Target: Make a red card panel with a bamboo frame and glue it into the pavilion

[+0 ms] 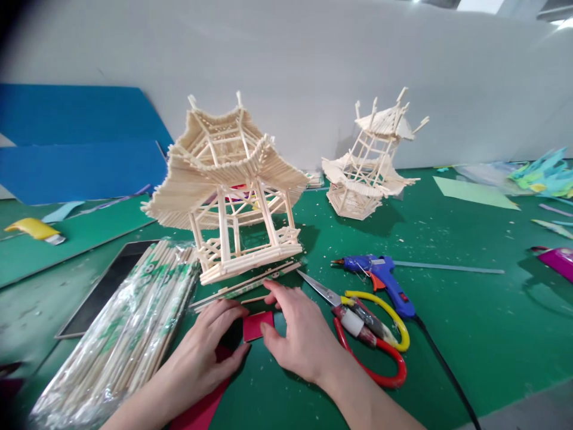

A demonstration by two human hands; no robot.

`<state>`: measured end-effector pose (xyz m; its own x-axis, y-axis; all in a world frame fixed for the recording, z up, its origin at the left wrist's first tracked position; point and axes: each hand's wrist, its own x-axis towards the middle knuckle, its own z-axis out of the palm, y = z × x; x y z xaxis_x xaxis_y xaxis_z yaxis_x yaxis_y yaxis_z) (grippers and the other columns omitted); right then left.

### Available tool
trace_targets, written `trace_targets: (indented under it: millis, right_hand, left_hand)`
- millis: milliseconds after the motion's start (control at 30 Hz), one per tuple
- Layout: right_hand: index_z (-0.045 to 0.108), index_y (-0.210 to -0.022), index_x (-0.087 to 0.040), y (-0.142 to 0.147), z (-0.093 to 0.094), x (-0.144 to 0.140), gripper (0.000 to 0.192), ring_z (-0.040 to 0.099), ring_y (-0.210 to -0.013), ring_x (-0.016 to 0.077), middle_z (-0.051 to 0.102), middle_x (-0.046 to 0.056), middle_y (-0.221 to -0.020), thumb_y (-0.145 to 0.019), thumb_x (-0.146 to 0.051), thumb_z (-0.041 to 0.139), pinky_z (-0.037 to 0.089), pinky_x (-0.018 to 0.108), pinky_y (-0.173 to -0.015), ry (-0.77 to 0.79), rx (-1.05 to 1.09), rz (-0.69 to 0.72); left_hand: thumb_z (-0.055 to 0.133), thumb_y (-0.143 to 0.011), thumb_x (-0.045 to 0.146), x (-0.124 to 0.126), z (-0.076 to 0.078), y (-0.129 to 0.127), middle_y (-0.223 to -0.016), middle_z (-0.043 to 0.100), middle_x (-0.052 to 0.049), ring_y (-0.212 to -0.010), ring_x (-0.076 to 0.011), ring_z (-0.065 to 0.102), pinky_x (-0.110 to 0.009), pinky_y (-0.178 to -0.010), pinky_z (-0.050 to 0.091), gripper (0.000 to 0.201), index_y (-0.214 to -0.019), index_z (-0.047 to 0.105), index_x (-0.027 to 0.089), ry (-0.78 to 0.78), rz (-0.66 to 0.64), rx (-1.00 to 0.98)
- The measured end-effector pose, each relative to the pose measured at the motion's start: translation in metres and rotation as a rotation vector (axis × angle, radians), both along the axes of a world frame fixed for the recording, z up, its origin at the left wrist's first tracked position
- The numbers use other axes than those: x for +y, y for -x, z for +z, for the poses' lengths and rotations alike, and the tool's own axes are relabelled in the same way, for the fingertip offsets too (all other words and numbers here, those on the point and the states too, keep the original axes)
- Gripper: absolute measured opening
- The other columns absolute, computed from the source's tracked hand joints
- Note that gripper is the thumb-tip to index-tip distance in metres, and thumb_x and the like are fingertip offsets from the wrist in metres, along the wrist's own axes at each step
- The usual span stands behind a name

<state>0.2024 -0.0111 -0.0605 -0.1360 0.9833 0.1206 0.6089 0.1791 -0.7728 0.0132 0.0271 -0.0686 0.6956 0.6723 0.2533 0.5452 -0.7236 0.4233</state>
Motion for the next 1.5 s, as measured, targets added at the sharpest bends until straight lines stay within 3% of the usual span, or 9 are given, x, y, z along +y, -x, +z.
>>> trace_targets:
  millis: [200, 400, 567, 700, 833, 1000, 1267, 1400, 1500]
  right_hand:
    - [0.039, -0.125, -0.021, 0.007, 0.001, 0.005, 0.053, 0.052, -0.085, 0.0188, 0.063, 0.002, -0.094, -0.074, -0.012, 0.050, 0.042, 0.035, -0.080, -0.012, -0.041, 0.022]
    - [0.040, -0.124, -0.021, 0.009, 0.000, 0.007, 0.050, 0.053, -0.080, 0.0179, 0.064, 0.001, -0.085, -0.076, -0.010, 0.048, 0.041, 0.035, -0.078, -0.010, -0.009, 0.016]
    - [0.038, -0.125, -0.023, 0.007, 0.001, 0.005, 0.051, 0.054, -0.078, 0.0160, 0.062, 0.000, -0.085, -0.077, -0.009, 0.048, 0.044, 0.033, -0.075, 0.044, 0.095, 0.013]
    - [0.036, -0.125, -0.022, 0.006, 0.006, 0.003, 0.048, 0.054, -0.075, 0.0129, 0.061, 0.000, -0.085, -0.080, -0.011, 0.048, 0.045, 0.028, -0.071, 0.081, 0.215, 0.025]
    - [0.035, -0.125, -0.021, 0.007, 0.011, 0.001, 0.047, 0.053, -0.075, 0.0122, 0.061, 0.000, -0.085, -0.081, -0.012, 0.048, 0.043, 0.026, -0.069, 0.054, 0.243, 0.080]
    - [0.036, -0.124, -0.021, 0.008, 0.012, -0.002, 0.046, 0.053, -0.078, 0.0128, 0.061, 0.000, -0.087, -0.081, -0.013, 0.049, 0.043, 0.028, -0.073, 0.012, 0.259, 0.130]
    - [0.034, -0.126, -0.025, 0.009, 0.013, -0.002, 0.052, 0.053, -0.077, 0.0128, 0.060, -0.001, -0.087, -0.079, -0.014, 0.053, 0.043, 0.028, -0.072, 0.059, 0.357, 0.116]
    - [0.031, -0.129, -0.027, 0.008, 0.012, -0.003, 0.055, 0.052, -0.085, 0.0155, 0.057, 0.004, -0.104, -0.080, -0.020, 0.055, 0.042, 0.029, -0.070, 0.090, 0.407, 0.048]
    - [0.033, -0.127, -0.027, 0.009, 0.011, -0.004, 0.053, 0.051, -0.081, 0.0146, 0.057, 0.002, -0.096, -0.079, -0.020, 0.055, 0.041, 0.028, -0.068, 0.117, 0.405, 0.030]
  left_hand:
    - [0.049, -0.078, 0.016, -0.002, 0.005, -0.001, -0.097, 0.056, -0.010, -0.094, -0.0255, 0.051, -0.044, -0.083, 0.044, 0.026, -0.104, 0.045, 0.016, -0.052, -0.045, 0.039]
    - [0.048, -0.078, 0.016, -0.002, 0.010, -0.001, -0.096, 0.058, -0.009, -0.093, -0.0250, 0.053, -0.043, -0.082, 0.045, 0.025, -0.103, 0.048, 0.018, -0.003, -0.033, 0.036]
    - [0.057, -0.074, 0.025, -0.004, 0.006, 0.001, -0.106, 0.056, -0.012, -0.102, -0.0270, 0.051, -0.043, -0.088, 0.044, 0.041, -0.112, 0.044, 0.017, 0.053, 0.040, -0.054]
    - [0.056, -0.075, 0.023, -0.003, 0.011, -0.001, -0.100, 0.057, -0.012, -0.097, -0.0239, 0.055, -0.038, -0.085, 0.046, 0.030, -0.103, 0.053, 0.015, 0.176, 0.125, -0.152]
    - [0.054, -0.077, 0.020, -0.001, 0.018, -0.005, -0.085, 0.058, -0.008, -0.081, -0.0186, 0.058, -0.031, -0.073, 0.049, 0.013, -0.087, 0.061, 0.015, 0.330, 0.122, -0.272]
    - [0.053, -0.078, 0.016, -0.001, 0.023, -0.008, -0.075, 0.056, -0.005, -0.070, -0.0148, 0.058, -0.026, -0.063, 0.047, 0.012, -0.077, 0.065, 0.016, 0.445, 0.085, -0.401]
    - [0.057, -0.076, 0.018, -0.004, 0.023, -0.008, -0.073, 0.056, -0.004, -0.068, -0.0149, 0.056, -0.027, -0.063, 0.045, 0.010, -0.071, 0.065, 0.016, 0.609, 0.090, -0.520]
    - [0.061, -0.074, 0.022, -0.002, 0.018, -0.005, -0.074, 0.057, -0.002, -0.070, -0.0146, 0.054, -0.025, -0.063, 0.043, 0.008, -0.068, 0.064, 0.017, 0.740, 0.223, -0.692]
    - [0.061, -0.076, 0.025, 0.000, 0.015, -0.003, -0.075, 0.055, -0.001, -0.069, -0.0127, 0.051, -0.023, -0.061, 0.040, 0.011, -0.069, 0.063, 0.017, 0.869, 0.314, -0.791]
